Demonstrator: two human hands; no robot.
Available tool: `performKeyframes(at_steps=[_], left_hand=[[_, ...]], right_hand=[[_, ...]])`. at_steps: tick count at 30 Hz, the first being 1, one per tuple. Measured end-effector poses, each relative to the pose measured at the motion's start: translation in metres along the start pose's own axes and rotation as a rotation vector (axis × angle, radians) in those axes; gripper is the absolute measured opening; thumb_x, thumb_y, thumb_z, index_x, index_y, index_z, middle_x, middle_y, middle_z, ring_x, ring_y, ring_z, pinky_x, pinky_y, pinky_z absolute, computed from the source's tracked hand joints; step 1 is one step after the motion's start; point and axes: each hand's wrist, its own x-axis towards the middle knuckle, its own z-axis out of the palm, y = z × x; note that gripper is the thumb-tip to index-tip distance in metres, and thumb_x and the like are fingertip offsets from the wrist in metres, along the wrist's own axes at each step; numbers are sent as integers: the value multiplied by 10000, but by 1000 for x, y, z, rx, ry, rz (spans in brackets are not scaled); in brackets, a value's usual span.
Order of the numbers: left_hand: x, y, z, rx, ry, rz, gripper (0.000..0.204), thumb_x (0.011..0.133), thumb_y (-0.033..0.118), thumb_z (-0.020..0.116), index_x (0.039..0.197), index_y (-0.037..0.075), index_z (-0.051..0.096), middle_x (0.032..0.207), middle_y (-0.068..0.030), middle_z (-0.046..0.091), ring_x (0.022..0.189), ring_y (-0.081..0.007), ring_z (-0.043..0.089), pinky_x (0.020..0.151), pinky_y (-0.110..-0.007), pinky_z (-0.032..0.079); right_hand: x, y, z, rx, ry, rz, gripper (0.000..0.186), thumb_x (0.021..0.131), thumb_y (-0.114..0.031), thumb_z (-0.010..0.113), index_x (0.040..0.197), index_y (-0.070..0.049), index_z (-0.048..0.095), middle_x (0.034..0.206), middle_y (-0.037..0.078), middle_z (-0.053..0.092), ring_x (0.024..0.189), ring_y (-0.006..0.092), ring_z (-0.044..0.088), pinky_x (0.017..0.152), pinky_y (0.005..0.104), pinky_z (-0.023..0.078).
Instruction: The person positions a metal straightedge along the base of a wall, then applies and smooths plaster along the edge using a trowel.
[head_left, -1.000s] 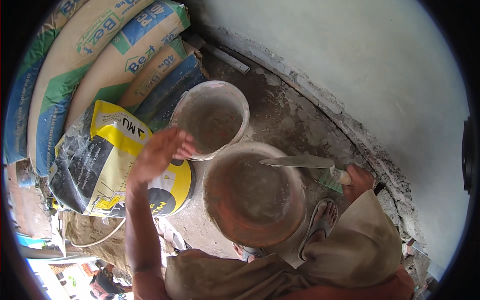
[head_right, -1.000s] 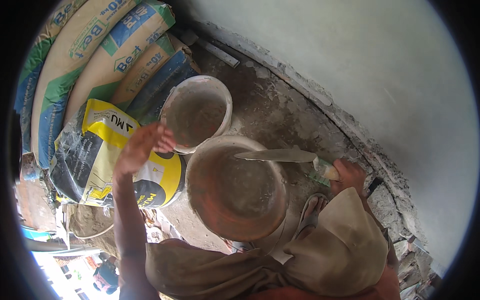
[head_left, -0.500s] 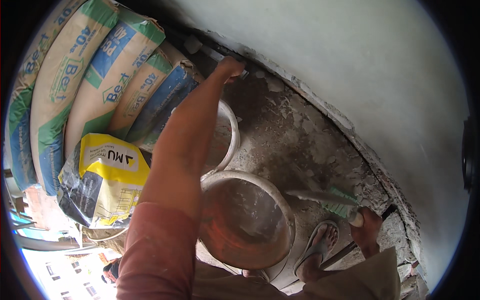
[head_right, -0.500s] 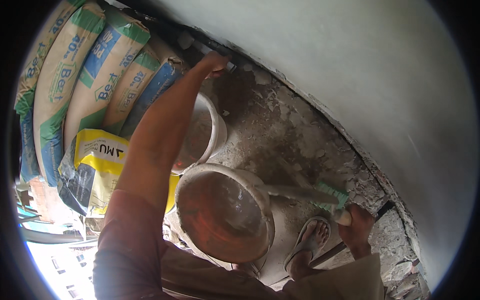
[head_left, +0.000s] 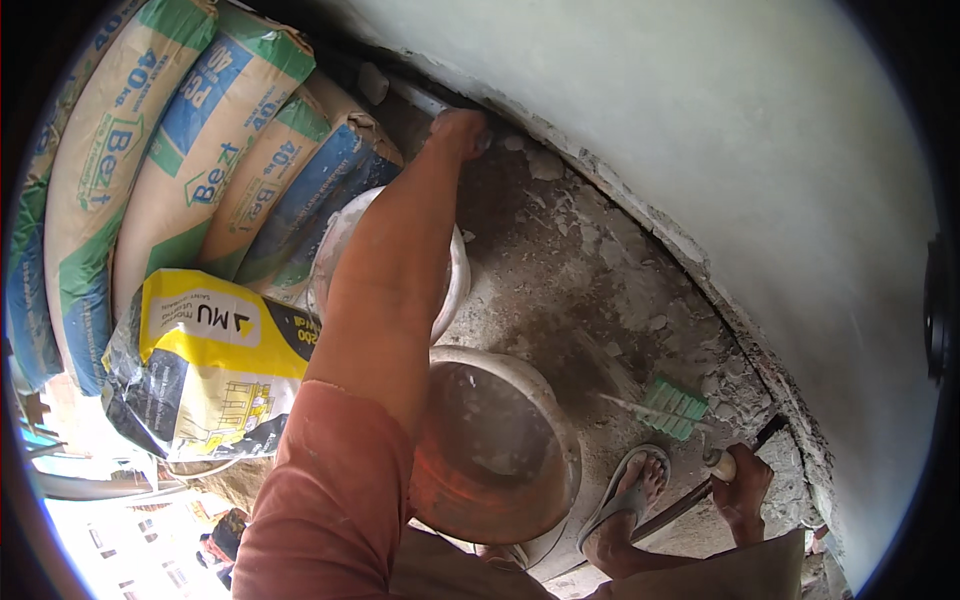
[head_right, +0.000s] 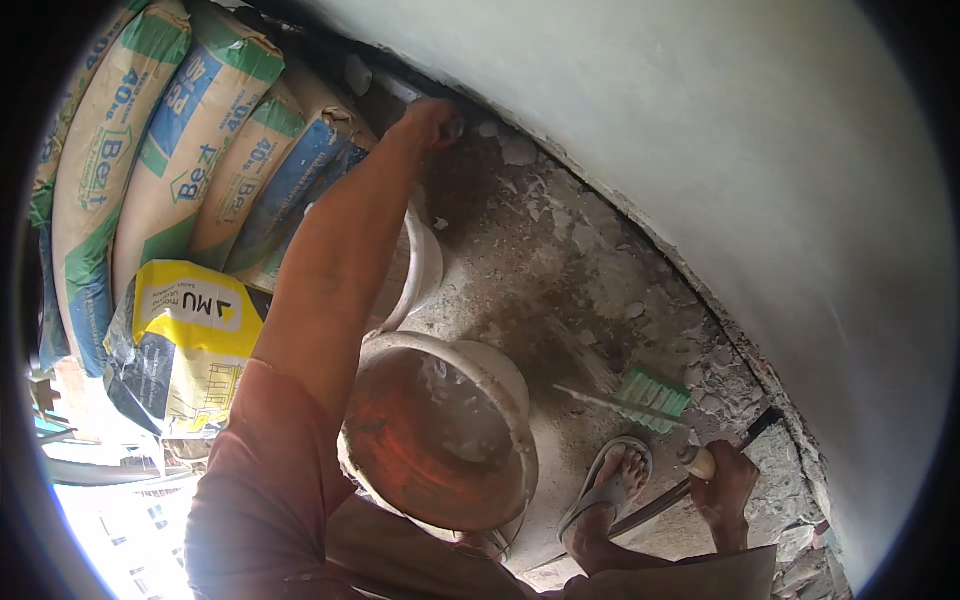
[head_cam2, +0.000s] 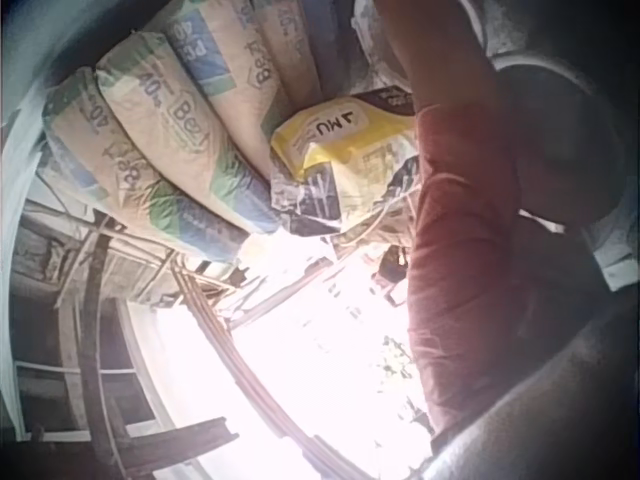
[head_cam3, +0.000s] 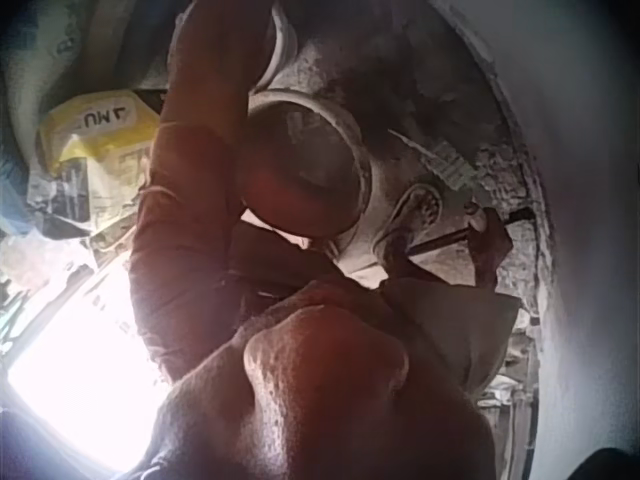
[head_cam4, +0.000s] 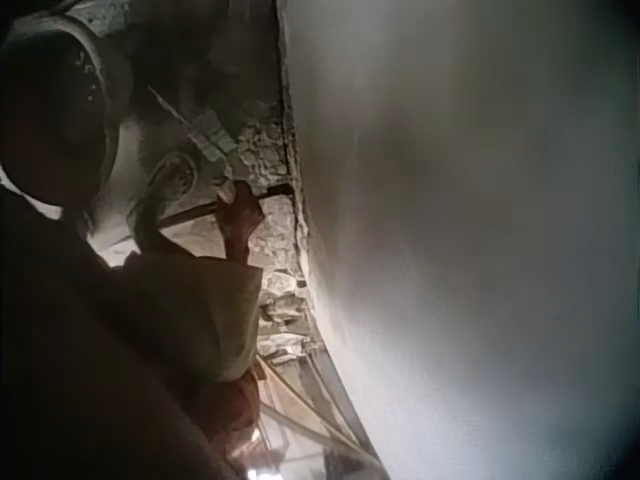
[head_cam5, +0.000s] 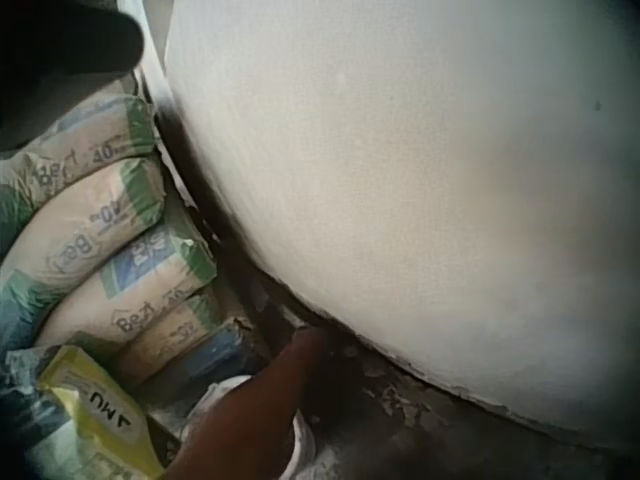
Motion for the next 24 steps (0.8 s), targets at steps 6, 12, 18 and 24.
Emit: performKeyframes(at_steps=[6,12,18,24], left_hand=[[-87,11,-7,-916,-518,-57,405,909,-81,442,1298,29,445,1319,-172,461,1168,-338,550,962,-503,590],[-157,-10,-13,-1086,-482,83,381,899,-74,394,1275,-13,408,1255,-195,485,1116,-353,562,1022,-533,515],[-213,-42,-7,-1062,-617,-7,324,912,-36,397,1232,-39,450,1194,-190,564,1082,-325,612,1001,-478,525],[-293,-52,42,-1015,-700,-110,229,888,-20,513,1116,-14,511,1092,-170,585,940,-305,613,868,-487,579]], right_hand=[[4,-15,10,-25,40,19,172,701,-61,710,834,-74,601,722,183,629,693,435,638,614,493,509],[0,-14,35,-30,63,82,181,732,-97,716,870,-83,600,722,202,647,738,443,651,629,499,507],[-18,-12,43,135,64,422,357,749,-182,727,1081,-77,650,823,191,704,811,397,701,715,481,517],[-50,26,64,237,220,417,563,741,-179,761,1274,-65,621,955,171,726,918,345,709,788,443,530]])
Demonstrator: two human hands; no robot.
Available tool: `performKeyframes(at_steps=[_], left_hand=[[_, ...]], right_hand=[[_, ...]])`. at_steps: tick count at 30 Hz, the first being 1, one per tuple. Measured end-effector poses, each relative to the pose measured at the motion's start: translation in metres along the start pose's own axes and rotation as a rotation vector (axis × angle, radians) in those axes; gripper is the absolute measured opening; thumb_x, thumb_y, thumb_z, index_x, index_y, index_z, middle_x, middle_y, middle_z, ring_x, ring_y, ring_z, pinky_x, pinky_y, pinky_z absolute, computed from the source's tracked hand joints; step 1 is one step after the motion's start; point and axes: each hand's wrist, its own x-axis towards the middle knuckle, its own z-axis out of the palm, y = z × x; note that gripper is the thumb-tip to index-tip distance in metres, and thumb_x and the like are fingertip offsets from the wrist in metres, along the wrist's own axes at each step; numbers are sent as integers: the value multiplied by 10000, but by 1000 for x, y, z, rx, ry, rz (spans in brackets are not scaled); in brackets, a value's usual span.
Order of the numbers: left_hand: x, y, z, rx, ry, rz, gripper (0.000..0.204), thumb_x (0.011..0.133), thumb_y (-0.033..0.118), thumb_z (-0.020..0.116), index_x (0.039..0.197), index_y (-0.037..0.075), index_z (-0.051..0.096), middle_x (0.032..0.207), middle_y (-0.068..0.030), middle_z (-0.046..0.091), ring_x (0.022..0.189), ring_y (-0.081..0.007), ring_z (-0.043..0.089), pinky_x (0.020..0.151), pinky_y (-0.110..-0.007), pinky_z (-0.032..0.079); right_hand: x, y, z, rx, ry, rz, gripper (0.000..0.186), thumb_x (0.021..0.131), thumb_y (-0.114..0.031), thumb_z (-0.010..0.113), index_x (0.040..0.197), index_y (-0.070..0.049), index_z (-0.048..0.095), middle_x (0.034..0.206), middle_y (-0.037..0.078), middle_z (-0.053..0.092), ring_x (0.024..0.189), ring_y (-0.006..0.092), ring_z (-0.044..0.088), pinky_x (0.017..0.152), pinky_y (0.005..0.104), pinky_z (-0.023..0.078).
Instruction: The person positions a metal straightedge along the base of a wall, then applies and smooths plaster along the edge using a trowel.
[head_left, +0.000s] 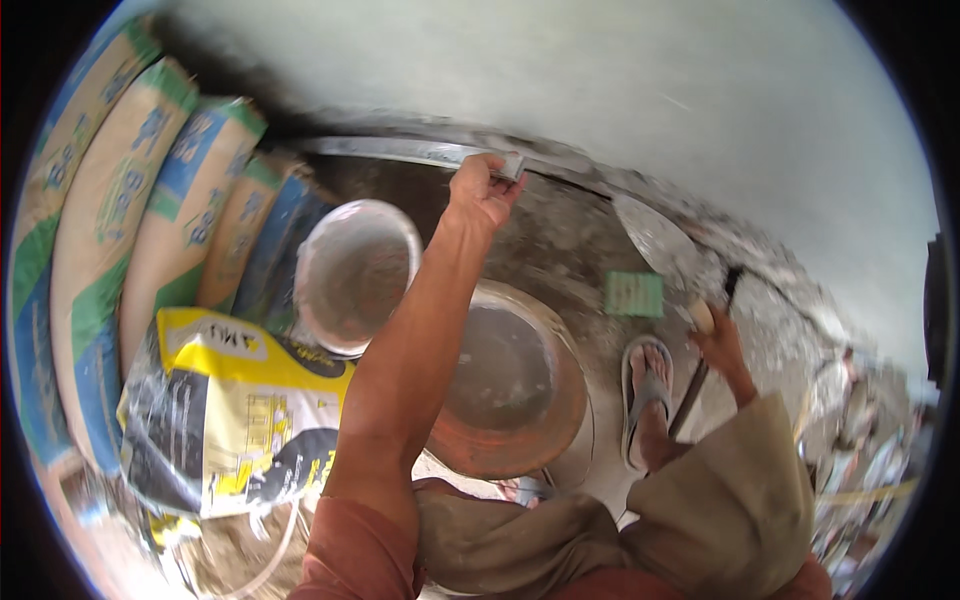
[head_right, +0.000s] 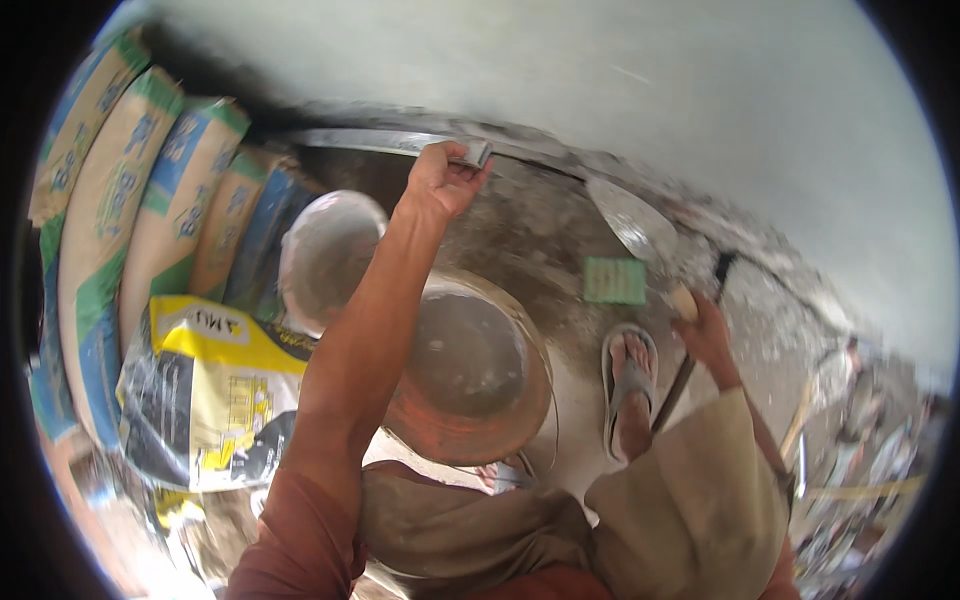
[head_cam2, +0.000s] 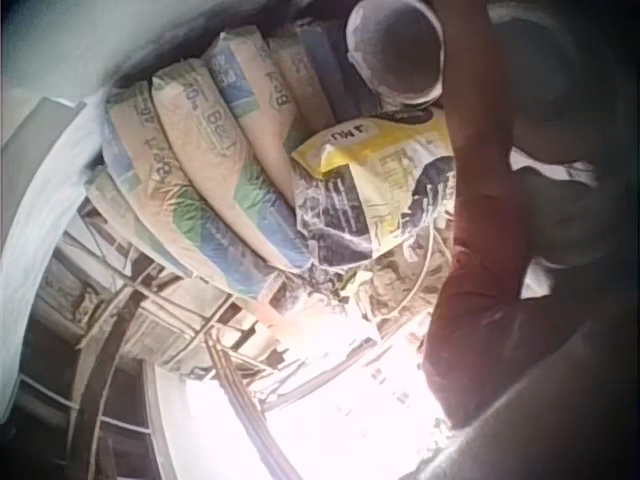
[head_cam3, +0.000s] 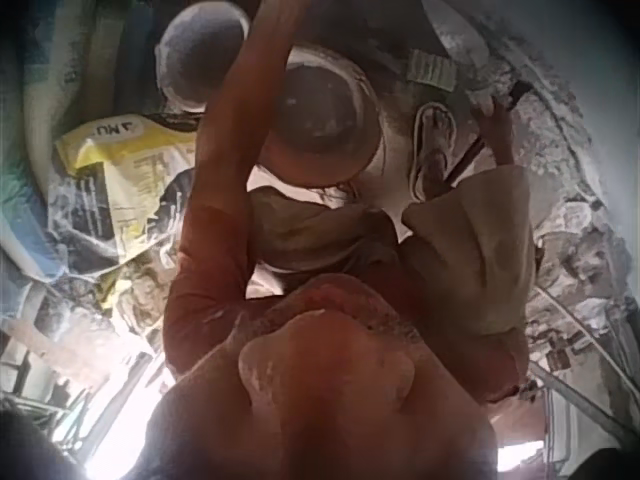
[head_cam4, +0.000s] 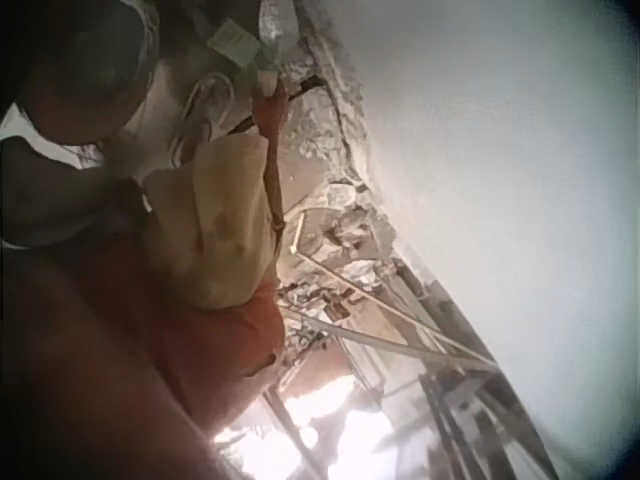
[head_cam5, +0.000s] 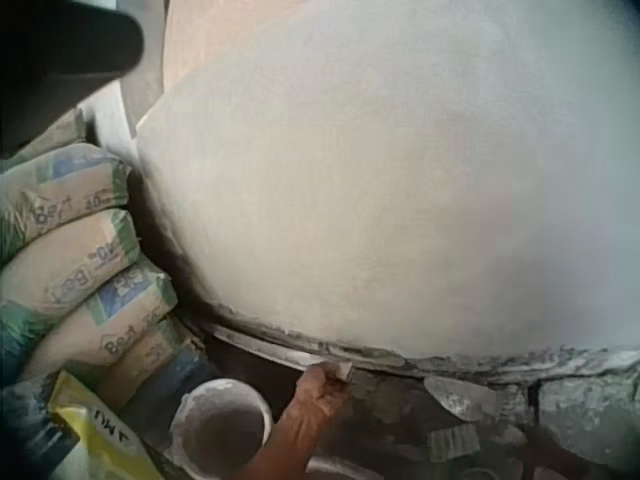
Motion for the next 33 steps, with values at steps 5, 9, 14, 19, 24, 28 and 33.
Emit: performKeyframes(at_steps=[5,9,14,19,24,28,33], left_hand=[[7,-69,14,-92,-185,-146,183,846,-1,565,1023,13,523,982,-166,580,863,-329,622,842,-526,594],[-37,-104,34,84,-317,-126,332,891,31,525,1211,-45,478,1176,-185,601,1120,-333,645,983,-450,564],[-76,-148,39,111,-396,-106,325,909,67,553,1215,-24,488,1174,-152,599,1120,-310,645,999,-425,548],[-121,-193,43,269,-355,-127,315,924,86,571,1211,-16,492,1160,-135,593,1099,-276,642,1005,-421,537],[-200,-254,64,327,-517,-258,264,981,113,581,1178,-40,493,1074,-147,619,1084,-278,652,966,-403,575],[-236,-281,87,385,-491,-187,285,978,138,608,1161,-63,523,1136,-189,648,1086,-295,666,1017,-399,551],[-238,-302,101,477,-519,-138,343,995,173,591,1187,-101,512,1127,-191,662,1078,-284,677,974,-379,569]], right_hand=[[-15,14,-29,-410,103,61,601,712,-312,794,1261,-120,647,1094,196,711,1021,382,676,876,494,522],[-28,7,-27,-405,18,167,553,734,-359,768,1233,-144,662,1048,189,715,1018,383,674,859,503,522],[-66,-7,-24,-664,437,-177,580,799,-441,750,1262,-111,637,1053,163,686,961,372,664,851,465,516],[-59,-64,-21,-91,242,-183,557,851,-409,728,1285,-81,607,1177,186,640,1097,344,609,928,443,481],[-48,-51,23,808,19,-302,556,900,-339,718,1333,-36,548,1238,172,623,1171,285,589,999,398,466],[-57,-48,25,1185,-145,-176,555,902,-331,725,1342,-47,542,1247,172,622,1175,289,591,999,404,471],[-59,-29,25,1587,-280,-87,556,904,-320,734,1353,-61,533,1258,173,622,1180,293,592,999,413,478]])
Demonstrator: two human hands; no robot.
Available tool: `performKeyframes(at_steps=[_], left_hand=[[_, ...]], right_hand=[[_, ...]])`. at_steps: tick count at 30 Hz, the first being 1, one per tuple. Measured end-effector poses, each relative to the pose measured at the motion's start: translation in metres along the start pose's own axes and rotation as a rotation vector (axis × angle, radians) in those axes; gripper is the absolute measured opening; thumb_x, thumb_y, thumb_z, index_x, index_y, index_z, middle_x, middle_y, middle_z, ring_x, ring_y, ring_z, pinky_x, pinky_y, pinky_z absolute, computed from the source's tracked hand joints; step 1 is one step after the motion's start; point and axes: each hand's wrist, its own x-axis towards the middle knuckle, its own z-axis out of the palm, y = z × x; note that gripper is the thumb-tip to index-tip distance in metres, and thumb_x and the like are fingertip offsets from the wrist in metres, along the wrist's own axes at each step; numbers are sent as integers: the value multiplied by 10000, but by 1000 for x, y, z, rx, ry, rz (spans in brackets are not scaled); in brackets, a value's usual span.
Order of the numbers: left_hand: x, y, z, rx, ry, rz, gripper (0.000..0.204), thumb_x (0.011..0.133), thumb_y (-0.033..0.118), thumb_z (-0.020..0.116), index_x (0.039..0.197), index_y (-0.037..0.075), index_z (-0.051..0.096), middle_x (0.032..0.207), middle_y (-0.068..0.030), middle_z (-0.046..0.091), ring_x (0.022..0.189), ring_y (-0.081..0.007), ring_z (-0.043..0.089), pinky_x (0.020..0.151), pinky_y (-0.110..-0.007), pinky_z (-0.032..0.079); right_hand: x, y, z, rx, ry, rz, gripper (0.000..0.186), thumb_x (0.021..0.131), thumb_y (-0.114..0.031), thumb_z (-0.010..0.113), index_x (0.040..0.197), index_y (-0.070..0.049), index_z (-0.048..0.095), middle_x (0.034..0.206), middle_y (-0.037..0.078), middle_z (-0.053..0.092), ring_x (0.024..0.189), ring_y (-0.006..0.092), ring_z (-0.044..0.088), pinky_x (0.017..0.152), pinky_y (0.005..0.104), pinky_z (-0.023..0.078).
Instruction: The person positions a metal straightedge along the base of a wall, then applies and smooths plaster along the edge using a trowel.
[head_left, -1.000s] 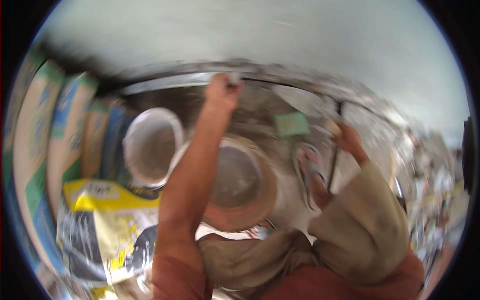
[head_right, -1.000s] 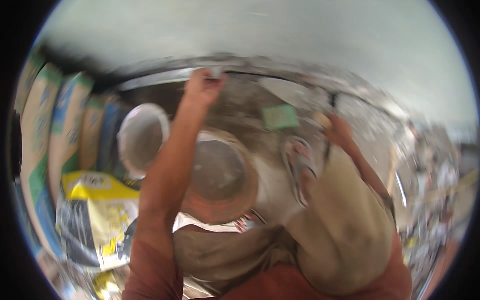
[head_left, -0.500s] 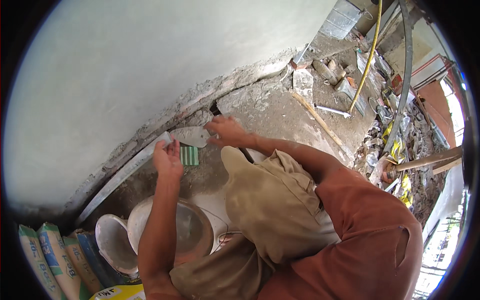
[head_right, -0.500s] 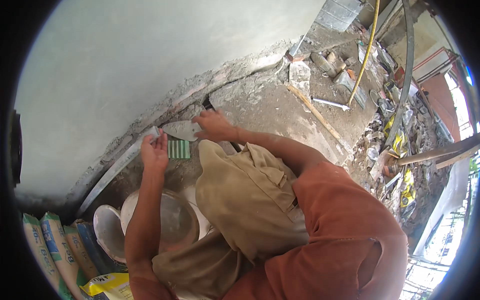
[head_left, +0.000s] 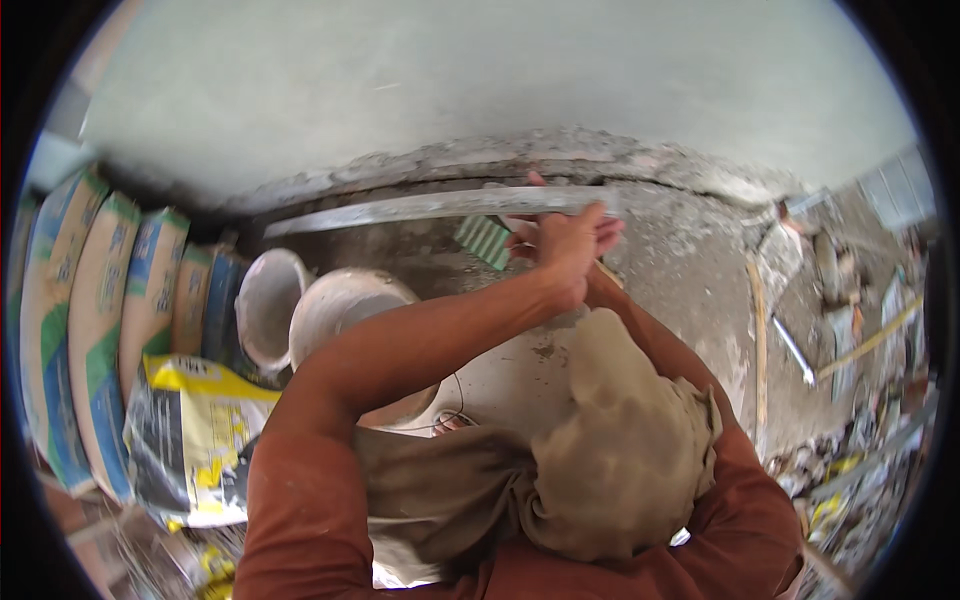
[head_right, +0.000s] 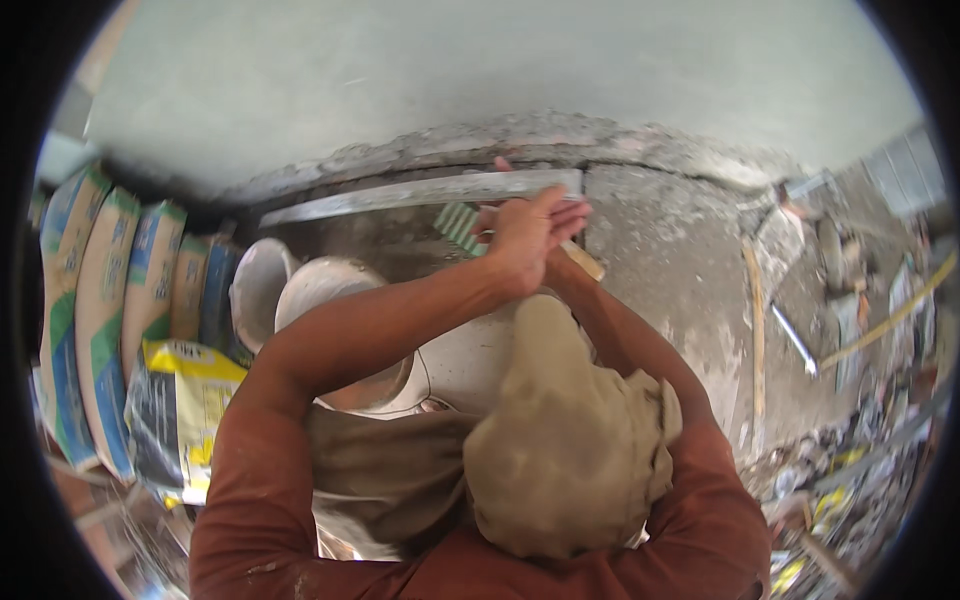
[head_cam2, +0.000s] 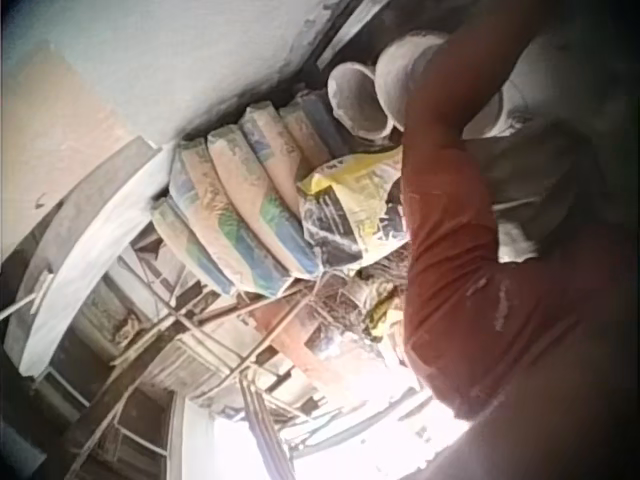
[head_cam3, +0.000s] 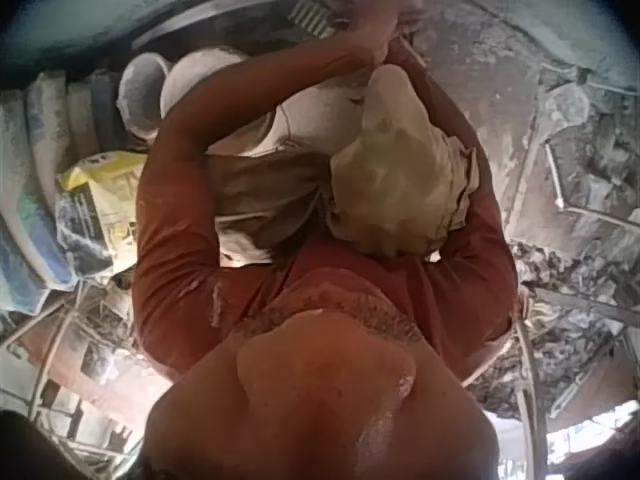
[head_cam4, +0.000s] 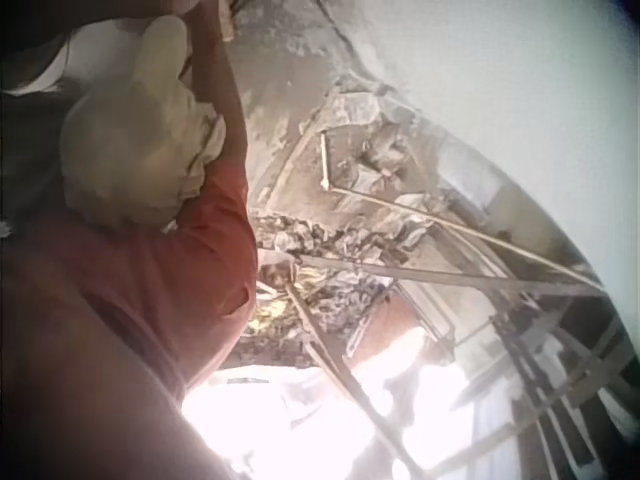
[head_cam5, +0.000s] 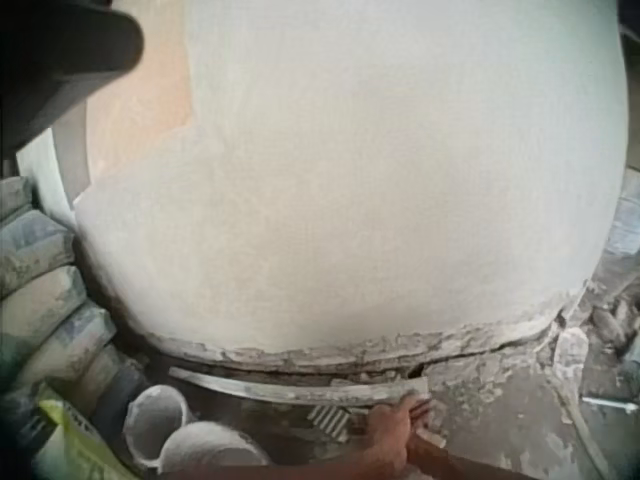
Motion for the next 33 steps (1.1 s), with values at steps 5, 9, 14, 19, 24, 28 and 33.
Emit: performKeyframes(at_steps=[5,9,14,19,24,28,33], left_hand=[[12,-17,27,85,22,-42,345,1018,233,580,1141,-89,555,1089,-181,686,997,-271,710,906,-369,595],[29,-7,8,227,-345,-250,340,1023,284,596,1110,-45,597,1052,-169,704,962,-256,722,859,-357,605],[53,26,-62,633,-445,-474,272,1028,246,566,1075,-18,612,1048,-179,704,941,-246,719,835,-348,606],[94,-14,-144,247,333,-246,316,1038,226,472,1196,-36,549,1133,-194,664,1001,-282,688,856,-389,591],[116,-9,-161,-310,672,70,560,1063,403,393,1378,-60,403,1252,-225,596,1106,-324,641,888,-439,573],[126,10,-157,-458,664,191,705,1054,504,398,1467,-59,304,1336,-238,525,1140,-333,615,939,-466,554],[132,24,-151,-451,657,186,660,1045,438,497,1498,-4,310,1381,-219,480,1182,-335,577,977,-484,539]], right_hand=[[-13,-18,-41,474,-107,-1,559,906,-310,743,1364,-75,525,1270,174,621,1186,296,594,999,421,484],[-7,-42,-63,593,-57,-61,563,908,-302,750,1373,-86,518,1279,175,621,1190,300,595,999,428,489],[3,-96,-106,133,560,-429,427,965,-314,702,1233,-37,519,1090,133,586,1005,216,614,893,345,536],[-15,-145,-162,95,716,-372,478,939,-320,738,1237,-12,525,1043,95,572,936,184,591,832,300,540],[-30,-164,-185,51,816,-315,431,951,-329,722,1196,-10,568,1057,98,579,905,170,578,776,284,535],[-34,-166,-186,64,757,-276,408,974,-305,689,1206,0,551,1064,108,579,897,175,573,763,292,529],[-41,-172,-188,83,656,-295,372,991,-279,662,1201,4,541,1065,108,569,904,181,564,795,309,518]])
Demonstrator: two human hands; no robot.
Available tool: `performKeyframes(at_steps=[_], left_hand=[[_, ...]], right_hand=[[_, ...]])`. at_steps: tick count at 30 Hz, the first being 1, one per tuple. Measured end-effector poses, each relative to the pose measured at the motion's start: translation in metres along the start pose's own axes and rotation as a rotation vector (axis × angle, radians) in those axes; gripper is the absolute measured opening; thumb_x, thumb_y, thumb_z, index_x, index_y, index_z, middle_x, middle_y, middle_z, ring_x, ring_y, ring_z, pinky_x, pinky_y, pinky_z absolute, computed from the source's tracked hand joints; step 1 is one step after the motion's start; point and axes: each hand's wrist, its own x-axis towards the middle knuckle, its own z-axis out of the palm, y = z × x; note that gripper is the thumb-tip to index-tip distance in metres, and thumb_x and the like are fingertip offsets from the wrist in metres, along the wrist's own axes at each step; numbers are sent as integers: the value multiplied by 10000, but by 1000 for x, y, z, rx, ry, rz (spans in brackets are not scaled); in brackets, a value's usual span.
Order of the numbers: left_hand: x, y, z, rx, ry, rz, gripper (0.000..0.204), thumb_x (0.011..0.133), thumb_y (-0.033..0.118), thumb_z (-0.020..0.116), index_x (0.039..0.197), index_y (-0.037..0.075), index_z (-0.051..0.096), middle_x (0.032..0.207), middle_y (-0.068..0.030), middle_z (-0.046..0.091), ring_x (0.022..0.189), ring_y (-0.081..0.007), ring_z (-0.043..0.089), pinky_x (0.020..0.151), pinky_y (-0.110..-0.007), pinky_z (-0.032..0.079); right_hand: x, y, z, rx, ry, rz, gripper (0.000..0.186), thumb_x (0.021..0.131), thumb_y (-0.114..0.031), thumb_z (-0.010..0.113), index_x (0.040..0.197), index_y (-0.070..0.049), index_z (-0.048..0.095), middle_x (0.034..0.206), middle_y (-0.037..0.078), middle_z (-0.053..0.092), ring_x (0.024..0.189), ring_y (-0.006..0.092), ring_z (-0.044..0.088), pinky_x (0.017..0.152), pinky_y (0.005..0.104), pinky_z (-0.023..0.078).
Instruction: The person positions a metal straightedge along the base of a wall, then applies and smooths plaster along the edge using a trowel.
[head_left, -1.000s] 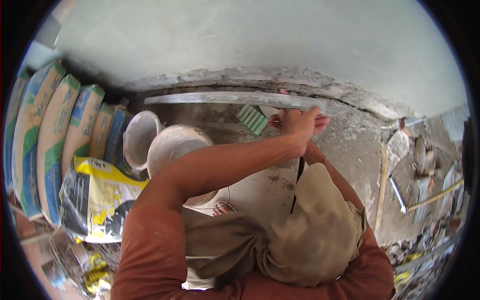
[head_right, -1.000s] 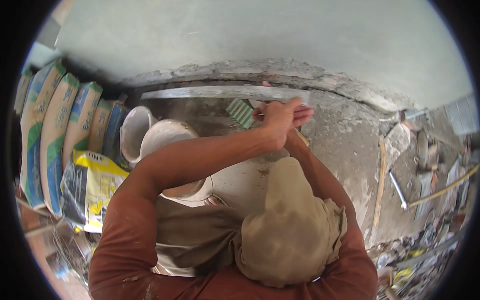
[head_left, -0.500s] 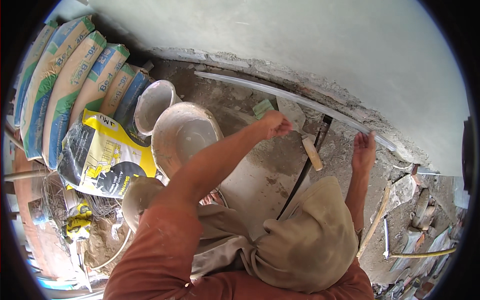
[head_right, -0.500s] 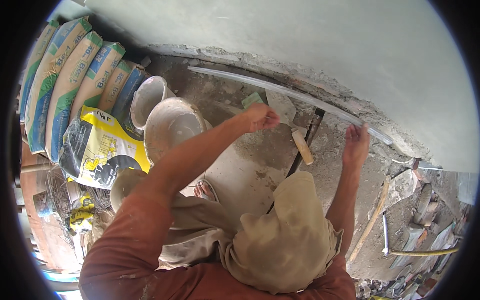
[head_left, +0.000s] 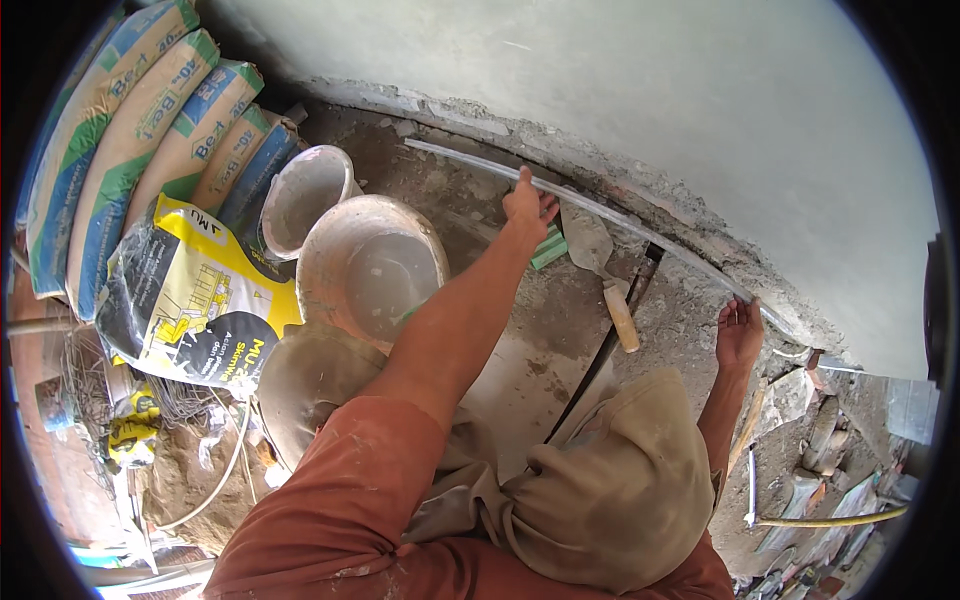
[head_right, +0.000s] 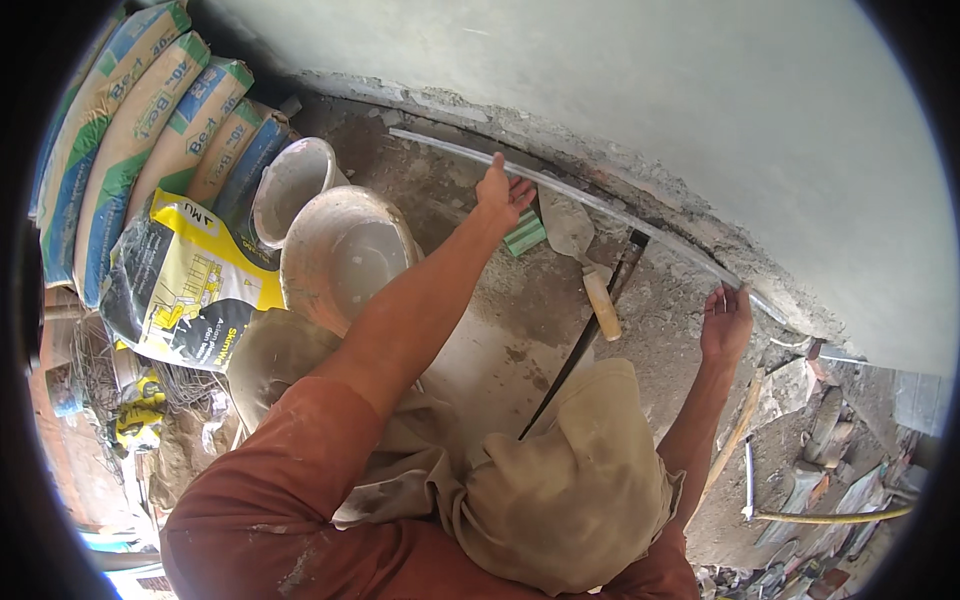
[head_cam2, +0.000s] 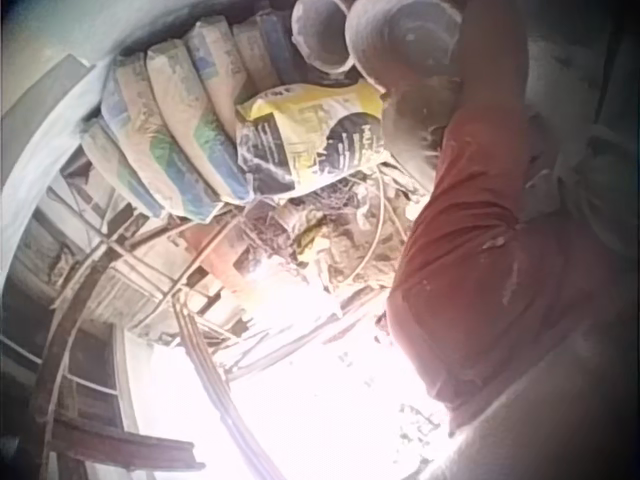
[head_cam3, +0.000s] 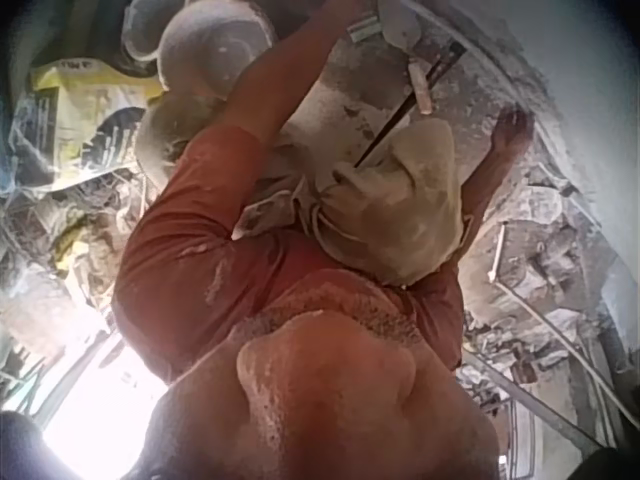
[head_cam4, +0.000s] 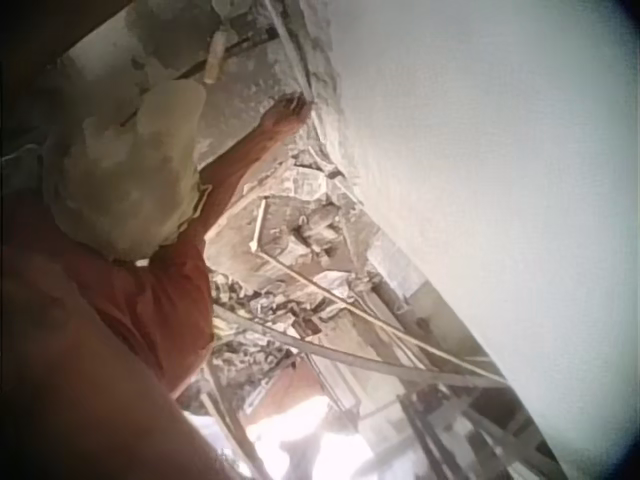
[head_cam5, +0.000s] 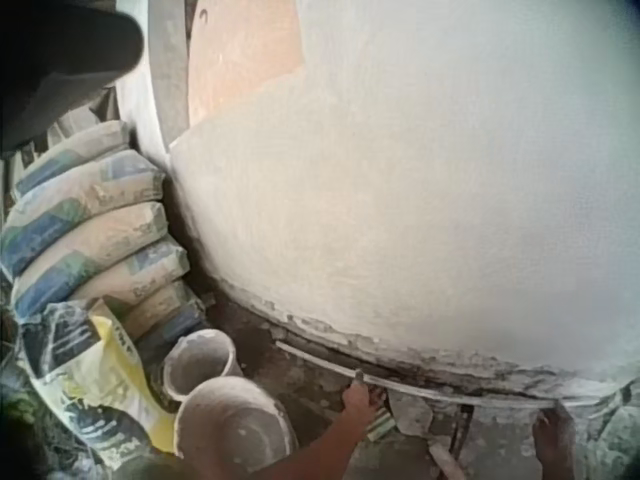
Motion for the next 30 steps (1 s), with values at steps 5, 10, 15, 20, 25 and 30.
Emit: performKeyframes(at_steps=[5,10,15,20,25,30], left_hand=[[18,2,-7,53,-39,-61,496,1036,307,570,1419,23,433,1319,-183,495,1174,-320,566,972,-484,535],[34,6,-21,-21,-64,17,428,1033,275,586,1343,7,459,1225,-151,528,1057,-282,572,915,-462,536],[14,6,-2,-118,86,189,326,1010,302,632,1172,36,537,1022,-86,557,907,-213,545,798,-409,539],[11,48,-1,-110,7,330,321,987,324,665,1140,58,570,946,-51,514,868,-184,515,752,-381,534],[-5,76,16,-204,101,407,253,1016,286,620,942,48,579,743,-13,524,640,-128,493,534,-306,426],[13,111,-2,-340,-104,511,281,1052,229,501,1229,12,498,1076,-112,596,924,-219,589,801,-409,557]], right_hand=[[-6,1,-3,20,-94,6,341,1005,-277,643,1198,-14,543,1070,97,568,910,180,562,809,309,515],[-11,7,1,-7,-99,45,339,1002,-286,649,1205,-34,548,1063,94,577,907,169,565,792,293,515],[-12,0,12,-1,-76,44,369,990,-321,665,1185,-31,544,1043,97,588,908,173,575,800,293,522],[-10,0,29,111,-123,12,385,986,-334,669,1156,-13,541,1042,106,580,929,192,577,839,315,538],[-2,0,22,157,-208,21,378,976,-314,684,1139,9,573,1064,140,631,962,219,618,889,362,566],[-11,13,50,149,-170,52,346,1002,-285,649,1187,-3,572,1132,126,614,1046,217,598,941,333,534]])
